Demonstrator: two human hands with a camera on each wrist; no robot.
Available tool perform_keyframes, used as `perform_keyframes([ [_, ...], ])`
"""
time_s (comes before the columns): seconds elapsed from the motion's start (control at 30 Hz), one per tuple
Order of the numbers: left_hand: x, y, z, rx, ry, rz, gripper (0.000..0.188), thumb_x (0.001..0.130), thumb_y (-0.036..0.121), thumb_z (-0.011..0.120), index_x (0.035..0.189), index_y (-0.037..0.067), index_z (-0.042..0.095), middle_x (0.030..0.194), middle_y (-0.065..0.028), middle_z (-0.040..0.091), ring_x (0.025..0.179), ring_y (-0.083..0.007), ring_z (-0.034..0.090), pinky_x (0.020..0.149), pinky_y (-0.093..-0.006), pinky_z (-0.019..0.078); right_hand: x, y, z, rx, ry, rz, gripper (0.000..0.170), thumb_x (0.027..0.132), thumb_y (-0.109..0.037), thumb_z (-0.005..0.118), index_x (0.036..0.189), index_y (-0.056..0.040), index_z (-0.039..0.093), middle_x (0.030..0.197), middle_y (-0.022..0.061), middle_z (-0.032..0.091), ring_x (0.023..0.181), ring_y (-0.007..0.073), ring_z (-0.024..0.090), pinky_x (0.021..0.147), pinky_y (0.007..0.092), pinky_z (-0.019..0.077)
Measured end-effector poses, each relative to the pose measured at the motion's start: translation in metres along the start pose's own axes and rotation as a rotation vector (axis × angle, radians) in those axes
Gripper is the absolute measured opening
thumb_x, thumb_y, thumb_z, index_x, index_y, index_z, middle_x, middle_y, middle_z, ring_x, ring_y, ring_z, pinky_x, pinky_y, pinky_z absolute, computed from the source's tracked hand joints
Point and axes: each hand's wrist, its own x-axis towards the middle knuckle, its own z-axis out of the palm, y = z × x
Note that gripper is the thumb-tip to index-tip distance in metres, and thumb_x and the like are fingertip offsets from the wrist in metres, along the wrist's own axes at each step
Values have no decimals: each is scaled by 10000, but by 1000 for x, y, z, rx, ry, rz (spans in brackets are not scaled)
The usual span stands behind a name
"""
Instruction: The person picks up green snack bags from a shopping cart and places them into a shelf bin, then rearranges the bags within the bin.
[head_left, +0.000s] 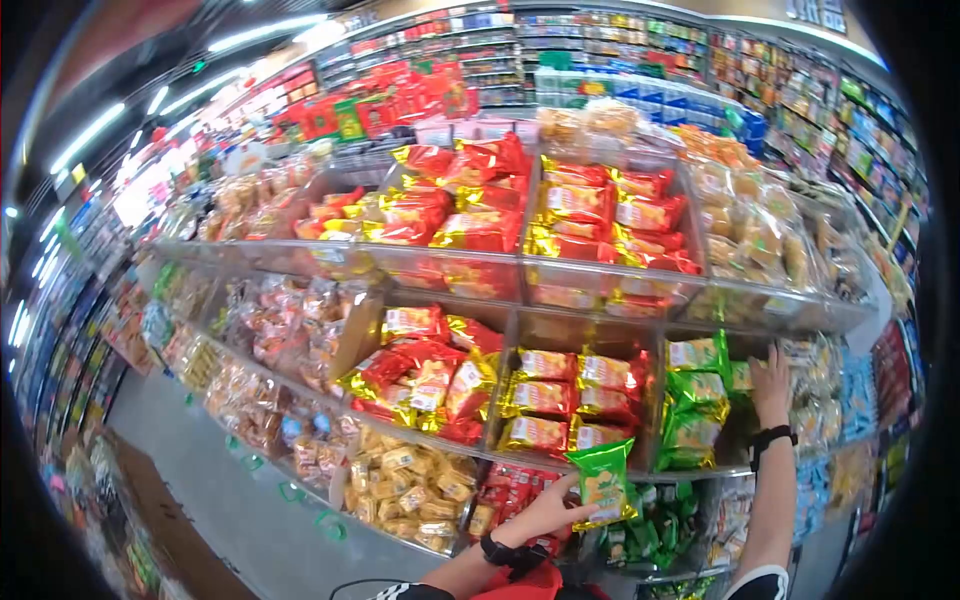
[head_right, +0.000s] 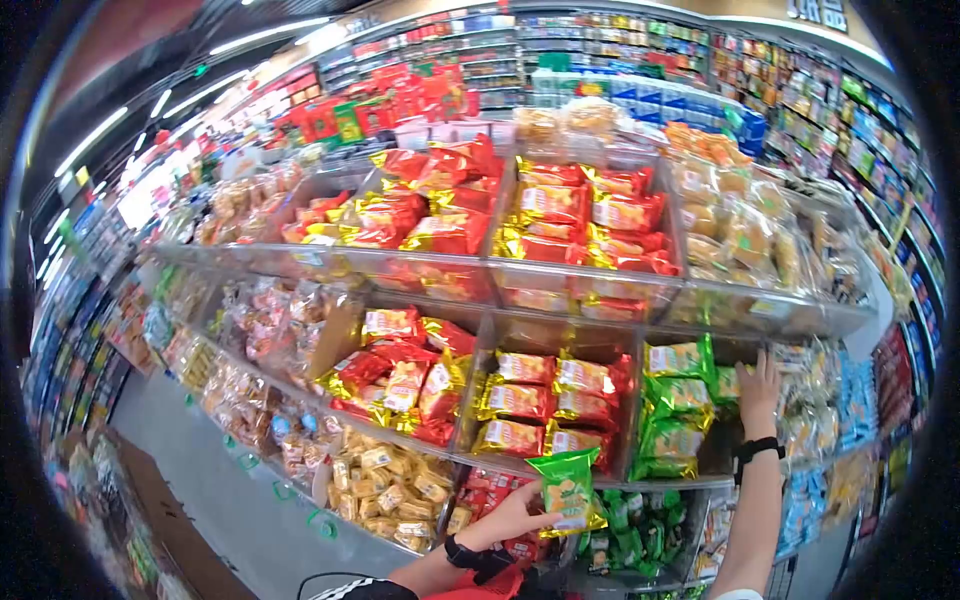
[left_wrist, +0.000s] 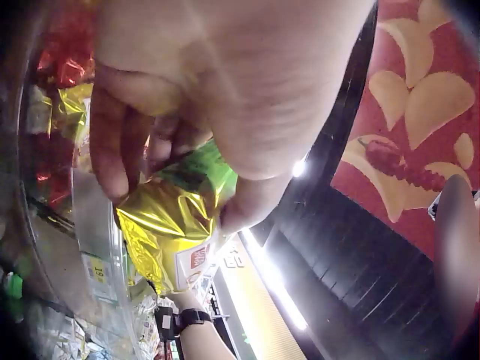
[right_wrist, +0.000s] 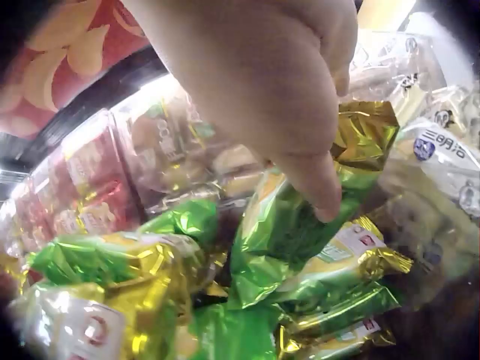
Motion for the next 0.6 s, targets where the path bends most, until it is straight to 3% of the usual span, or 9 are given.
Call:
perform_keyframes([
  [0.03, -1, 0, 0, -83, -21, -32, 670, 829, 247, 745, 1370, 4, 433, 1233, -137, 578, 1013, -190, 620, 850, -322, 516, 2, -3, -3, -38, -92, 18, 426, 828, -92, 600, 1241, -196, 585, 1384, 158, 423, 1251, 369, 425, 1008, 475, 394],
  [0.07, 0, -5, 2, -80, -21, -39, 676, 832, 240, 744, 1379, 7, 422, 1235, -135, 576, 1010, -182, 620, 843, -315, 518, 5, -3, 3, -23, -183, 70, 649, 709, -9, 702, 1309, -167, 511, 1398, 171, 380, 1313, 373, 362, 1037, 453, 386],
  [0.23, -3, 14, 10, -50, -40, -37, 725, 839, 232, 739, 1420, 9, 367, 1245, -136, 571, 990, -163, 622, 809, -295, 526, 13, -8, 32, 4, -170, 157, 696, 750, -21, 658, 1396, -145, 429, 1386, 163, 411, 1275, 349, 404, 1029, 451, 376],
  [0.3, -3, 19, 11, 169, -12, -24, 747, 824, 229, 750, 1417, -6, 362, 1243, -149, 571, 1002, -170, 621, 817, -305, 527, 8, -6, 30, 2, -224, 230, 672, 787, -8, 599, 1421, -119, 407, 1380, 160, 436, 1256, 330, 427, 1030, 458, 366],
  [0.37, 3, -6, 11, 74, -32, -55, 724, 822, 236, 751, 1398, 7, 376, 1224, -158, 575, 1040, -194, 610, 859, -328, 521, -8, -1, 28, 157, 25, 206, 670, 777, 9, 583, 1416, -93, 409, 1354, 189, 460, 1240, 348, 446, 1032, 460, 367],
  [0.4, 3, -7, 16, -23, -22, -48, 699, 828, 210, 743, 1385, 8, 371, 1222, -158, 573, 1062, -210, 603, 886, -343, 513, -20, -28, -48, 216, 27, 217, 665, 758, 5, 596, 1397, -74, 427, 1333, 214, 475, 1229, 383, 449, 1035, 463, 367],
  [0.5, 9, 6, 28, -230, 51, -10, 638, 839, 115, 719, 1347, 10, 348, 1243, -150, 553, 1134, -242, 572, 968, -378, 478, -67, -42, -81, 529, 181, 286, 639, 793, -125, 670, 1373, -21, 424, 1335, 207, 485, 1266, 382, 416, 1076, 439, 330],
  [0.57, 18, 15, 34, -206, 25, -32, 624, 833, 57, 712, 1333, 9, 341, 1281, -143, 525, 1158, -237, 560, 992, -377, 461, -100, -73, -142, 1048, 2, 406, 633, 771, -153, 706, 1344, -35, 463, 1264, 188, 526, 1195, 347, 488, 1021, 419, 388],
  [0.6, 26, 16, 39, -213, 7, -25, 631, 823, 61, 725, 1323, 4, 344, 1290, -155, 514, 1187, -234, 540, 1000, -372, 451, -117, -85, -162, 1018, -13, 225, 660, 762, -178, 728, 1349, -38, 459, 1257, 182, 530, 1191, 341, 489, 1015, 421, 391],
])
